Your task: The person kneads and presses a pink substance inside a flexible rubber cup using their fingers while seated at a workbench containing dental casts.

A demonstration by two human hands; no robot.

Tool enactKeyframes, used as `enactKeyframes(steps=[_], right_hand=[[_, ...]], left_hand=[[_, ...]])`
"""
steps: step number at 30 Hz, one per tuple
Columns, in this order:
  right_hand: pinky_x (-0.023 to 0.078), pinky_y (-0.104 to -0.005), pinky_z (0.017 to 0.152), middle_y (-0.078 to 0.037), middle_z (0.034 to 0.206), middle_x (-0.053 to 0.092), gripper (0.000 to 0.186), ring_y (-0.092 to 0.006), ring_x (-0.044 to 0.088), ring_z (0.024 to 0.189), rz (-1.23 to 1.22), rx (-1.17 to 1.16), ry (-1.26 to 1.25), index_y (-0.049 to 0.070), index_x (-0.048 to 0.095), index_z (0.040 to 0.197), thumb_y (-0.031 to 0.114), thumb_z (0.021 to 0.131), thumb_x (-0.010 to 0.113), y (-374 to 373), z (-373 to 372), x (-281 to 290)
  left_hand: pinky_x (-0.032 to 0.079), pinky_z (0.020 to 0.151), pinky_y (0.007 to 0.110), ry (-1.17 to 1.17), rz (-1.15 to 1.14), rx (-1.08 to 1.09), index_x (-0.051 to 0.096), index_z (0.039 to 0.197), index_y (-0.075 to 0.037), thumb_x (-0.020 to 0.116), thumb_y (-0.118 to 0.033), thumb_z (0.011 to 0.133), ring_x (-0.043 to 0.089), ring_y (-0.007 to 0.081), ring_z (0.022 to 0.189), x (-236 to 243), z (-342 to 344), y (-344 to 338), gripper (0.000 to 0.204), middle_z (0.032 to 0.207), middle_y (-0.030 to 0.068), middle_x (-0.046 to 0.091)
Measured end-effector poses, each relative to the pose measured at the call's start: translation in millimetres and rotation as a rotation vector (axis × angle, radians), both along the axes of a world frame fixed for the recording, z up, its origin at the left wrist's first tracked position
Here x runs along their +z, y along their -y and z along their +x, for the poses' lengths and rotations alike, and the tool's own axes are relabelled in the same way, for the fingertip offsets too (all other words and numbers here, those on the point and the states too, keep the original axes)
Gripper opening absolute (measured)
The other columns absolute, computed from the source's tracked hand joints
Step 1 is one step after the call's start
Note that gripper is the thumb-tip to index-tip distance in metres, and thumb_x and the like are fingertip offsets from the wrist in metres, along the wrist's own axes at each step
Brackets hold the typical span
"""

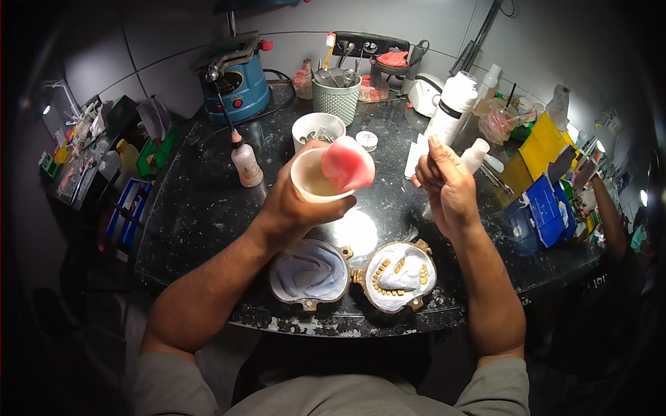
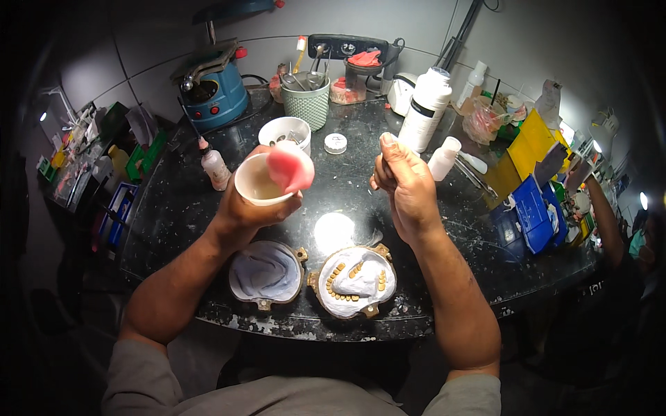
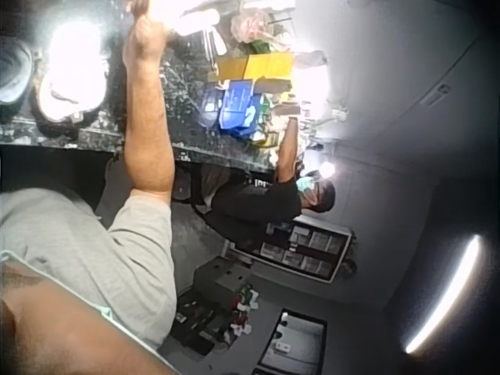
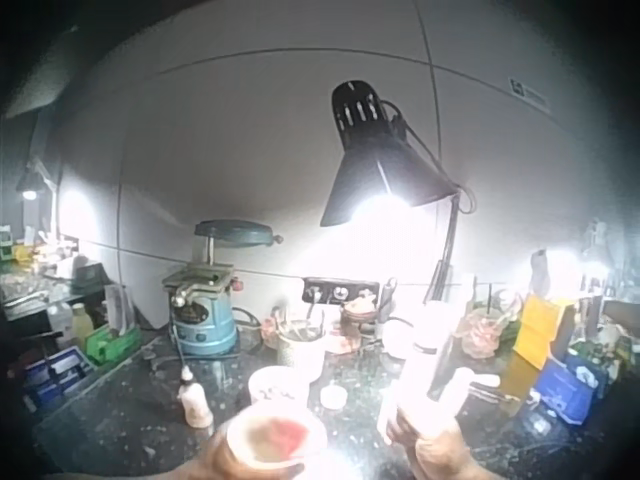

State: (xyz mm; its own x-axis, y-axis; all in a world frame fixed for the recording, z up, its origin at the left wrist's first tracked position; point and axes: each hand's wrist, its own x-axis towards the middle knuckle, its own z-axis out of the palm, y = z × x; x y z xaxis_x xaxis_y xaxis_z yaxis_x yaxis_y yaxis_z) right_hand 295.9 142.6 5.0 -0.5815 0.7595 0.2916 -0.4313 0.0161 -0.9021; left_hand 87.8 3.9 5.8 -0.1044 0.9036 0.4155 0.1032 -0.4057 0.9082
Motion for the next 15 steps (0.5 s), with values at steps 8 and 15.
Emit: enactKeyframes(steps=[8,15], right_hand=[[0.045,-0.0201,0.064,0.002,0.076,0.059,0.026,-0.0037,0.052,0.068,0.295,-0.121,0.365,0.006,0.057,0.127,0.009,0.101,0.056,22,1,5],[0.046,-0.0346,0.102,-0.018,0.123,0.065,0.041,-0.0236,0.062,0.119,0.77,-0.16,0.168,0.001,0.055,0.136,0.006,0.096,0.06,49,-16,8]], left_hand=[[0.046,0.096,0.029,-0.165,0.065,0.06,0.051,0.125,-0.006,0.079,-0.006,0.075,0.058,0.0117,0.107,-7,-7,-2,0.057,0.113,0.0029,0.06],[0.053,0.088,0.033,-0.445,0.226,0.146,0.054,0.122,-0.006,0.086,-0.008,0.069,0.066,0.0203,0.103,-8,4,2,0.062,0.11,0.0082,0.064]])
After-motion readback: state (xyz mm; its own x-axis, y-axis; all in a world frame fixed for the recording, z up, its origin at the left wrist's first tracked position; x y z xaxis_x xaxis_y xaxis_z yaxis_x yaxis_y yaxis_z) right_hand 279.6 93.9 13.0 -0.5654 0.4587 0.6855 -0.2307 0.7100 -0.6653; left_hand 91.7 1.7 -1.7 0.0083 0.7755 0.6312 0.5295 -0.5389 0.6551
